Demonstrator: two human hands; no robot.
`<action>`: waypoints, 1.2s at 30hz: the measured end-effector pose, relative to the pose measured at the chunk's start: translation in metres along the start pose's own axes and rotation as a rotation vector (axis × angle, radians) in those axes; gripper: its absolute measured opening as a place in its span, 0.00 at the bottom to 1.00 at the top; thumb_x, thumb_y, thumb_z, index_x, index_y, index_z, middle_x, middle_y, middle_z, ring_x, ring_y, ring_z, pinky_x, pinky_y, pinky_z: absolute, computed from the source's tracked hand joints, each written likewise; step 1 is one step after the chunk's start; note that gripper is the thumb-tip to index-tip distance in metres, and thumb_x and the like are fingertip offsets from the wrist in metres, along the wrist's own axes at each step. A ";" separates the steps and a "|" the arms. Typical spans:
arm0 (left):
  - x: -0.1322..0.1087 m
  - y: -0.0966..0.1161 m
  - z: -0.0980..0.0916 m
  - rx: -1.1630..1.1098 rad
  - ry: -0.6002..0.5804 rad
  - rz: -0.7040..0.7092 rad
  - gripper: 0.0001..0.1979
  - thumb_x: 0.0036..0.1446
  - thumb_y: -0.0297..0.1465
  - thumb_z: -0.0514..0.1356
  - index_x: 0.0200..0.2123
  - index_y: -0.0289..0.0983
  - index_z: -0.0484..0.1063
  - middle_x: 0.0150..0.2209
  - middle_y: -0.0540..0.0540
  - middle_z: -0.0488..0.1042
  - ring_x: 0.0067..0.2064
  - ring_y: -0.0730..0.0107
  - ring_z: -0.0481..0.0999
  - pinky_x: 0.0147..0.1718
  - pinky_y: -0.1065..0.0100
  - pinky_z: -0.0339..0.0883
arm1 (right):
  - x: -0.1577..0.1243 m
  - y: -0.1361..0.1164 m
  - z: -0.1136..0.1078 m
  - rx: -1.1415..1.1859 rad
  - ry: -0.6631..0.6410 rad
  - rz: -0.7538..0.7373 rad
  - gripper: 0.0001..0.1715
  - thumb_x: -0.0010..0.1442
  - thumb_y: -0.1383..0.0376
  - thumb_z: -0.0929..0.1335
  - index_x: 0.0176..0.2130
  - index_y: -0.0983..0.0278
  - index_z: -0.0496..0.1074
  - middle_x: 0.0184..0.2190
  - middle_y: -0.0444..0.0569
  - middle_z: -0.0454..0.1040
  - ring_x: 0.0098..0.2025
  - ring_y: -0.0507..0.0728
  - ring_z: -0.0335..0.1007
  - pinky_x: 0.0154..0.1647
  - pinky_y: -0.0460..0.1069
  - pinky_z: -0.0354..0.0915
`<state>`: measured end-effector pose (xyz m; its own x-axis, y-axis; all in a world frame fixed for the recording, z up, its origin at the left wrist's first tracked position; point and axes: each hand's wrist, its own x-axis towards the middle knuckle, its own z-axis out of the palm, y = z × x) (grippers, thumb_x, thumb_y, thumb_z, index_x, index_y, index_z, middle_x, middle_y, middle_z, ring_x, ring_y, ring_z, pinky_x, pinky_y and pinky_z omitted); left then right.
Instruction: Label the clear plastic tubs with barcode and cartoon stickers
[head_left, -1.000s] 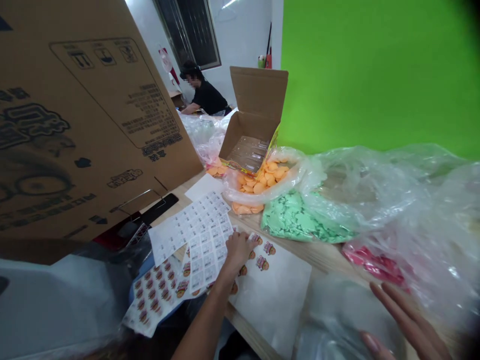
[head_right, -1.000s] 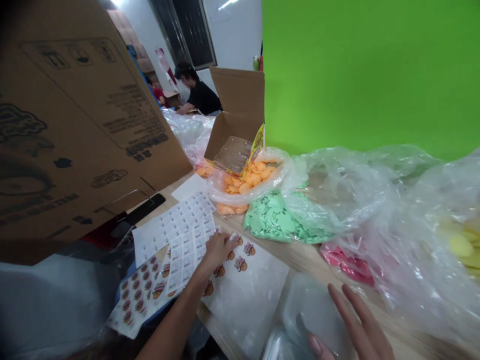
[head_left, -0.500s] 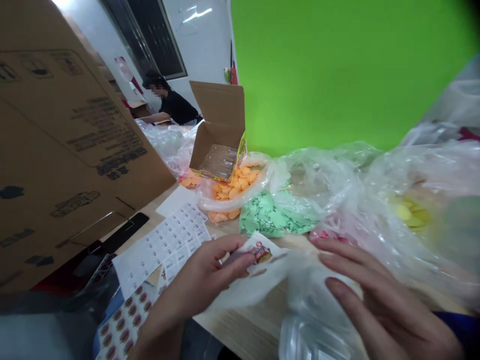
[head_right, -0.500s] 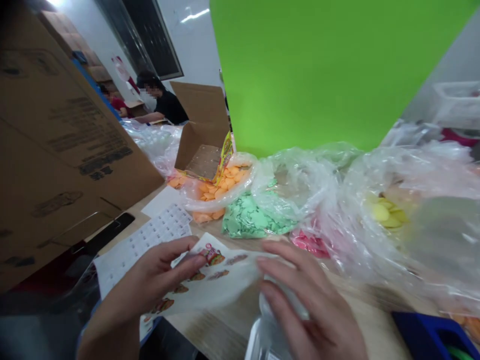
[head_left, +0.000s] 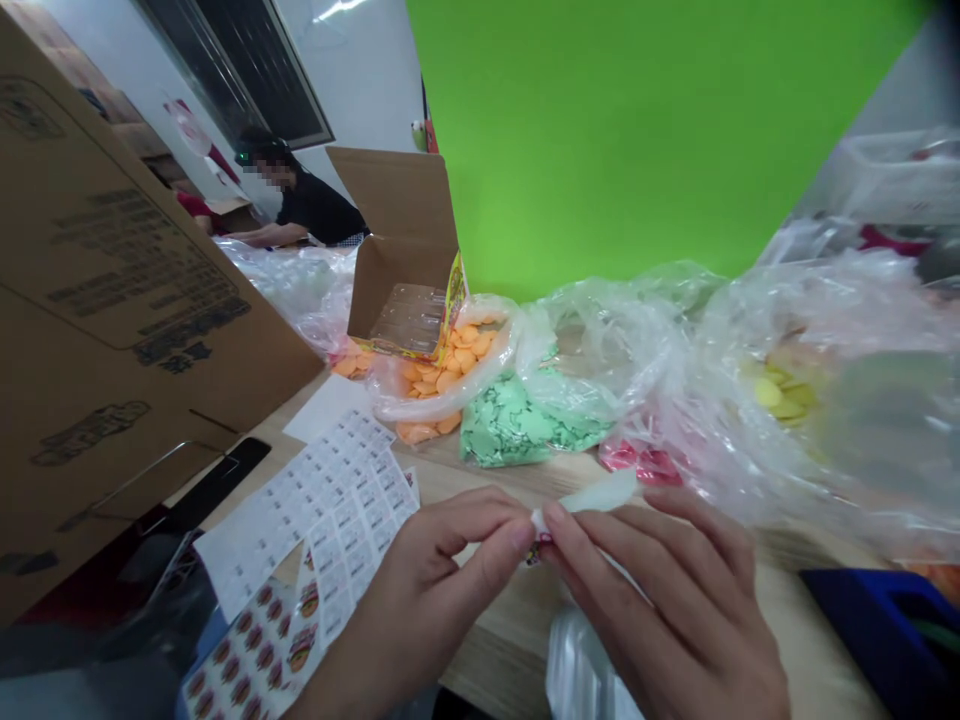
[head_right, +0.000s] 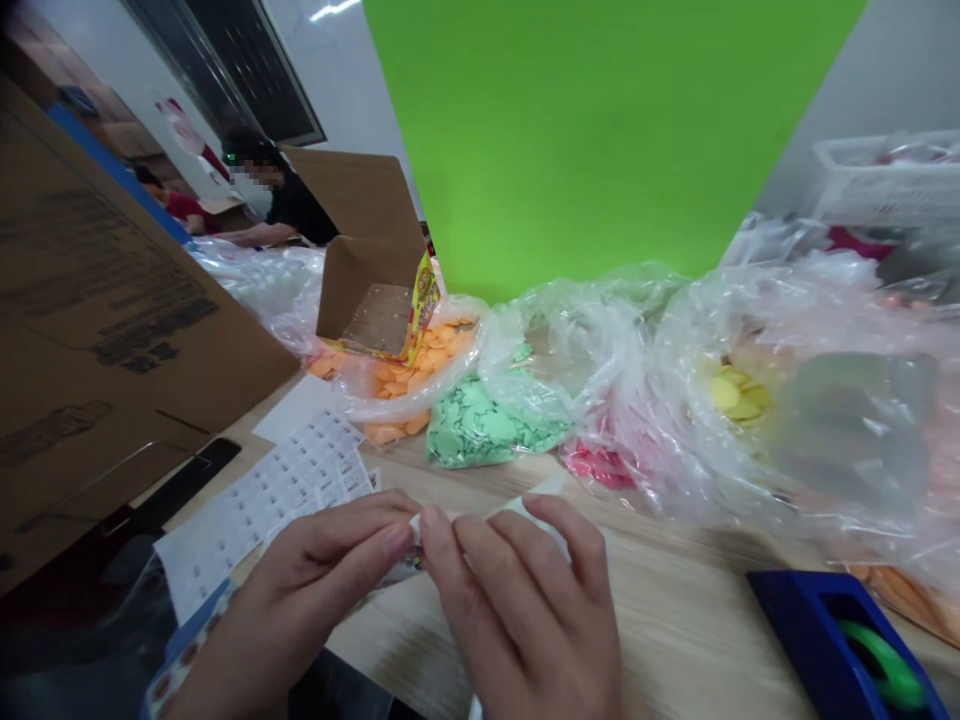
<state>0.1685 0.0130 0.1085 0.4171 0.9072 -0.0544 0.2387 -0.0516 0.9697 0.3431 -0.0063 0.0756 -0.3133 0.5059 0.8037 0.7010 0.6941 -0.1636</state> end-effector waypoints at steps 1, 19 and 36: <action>0.000 -0.002 0.000 -0.018 0.005 -0.028 0.12 0.61 0.32 0.53 0.27 0.37 0.71 0.29 0.51 0.70 0.34 0.71 0.69 0.35 0.72 0.62 | -0.001 -0.002 0.000 -0.027 -0.003 0.006 0.14 0.64 0.70 0.62 0.47 0.67 0.71 0.38 0.47 0.78 0.40 0.54 0.70 0.53 0.55 0.55; 0.009 -0.015 -0.004 -0.217 -0.070 -0.158 0.09 0.59 0.34 0.56 0.28 0.37 0.68 0.25 0.54 0.66 0.28 0.77 0.64 0.27 0.76 0.60 | -0.013 -0.003 0.015 -0.074 -0.003 -0.053 0.16 0.65 0.71 0.58 0.41 0.65 0.73 0.43 0.47 0.76 0.47 0.54 0.71 0.60 0.54 0.54; 0.018 -0.030 -0.014 -0.061 -0.048 -0.170 0.12 0.60 0.38 0.53 0.27 0.37 0.66 0.27 0.52 0.66 0.31 0.72 0.65 0.31 0.71 0.60 | -0.007 -0.002 0.010 0.138 0.033 0.008 0.11 0.61 0.74 0.63 0.34 0.64 0.74 0.34 0.45 0.77 0.41 0.50 0.71 0.57 0.51 0.59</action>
<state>0.1567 0.0367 0.0820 0.4174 0.8795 -0.2285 0.2564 0.1272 0.9582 0.3375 -0.0058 0.0646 -0.2850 0.4962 0.8201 0.6077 0.7552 -0.2457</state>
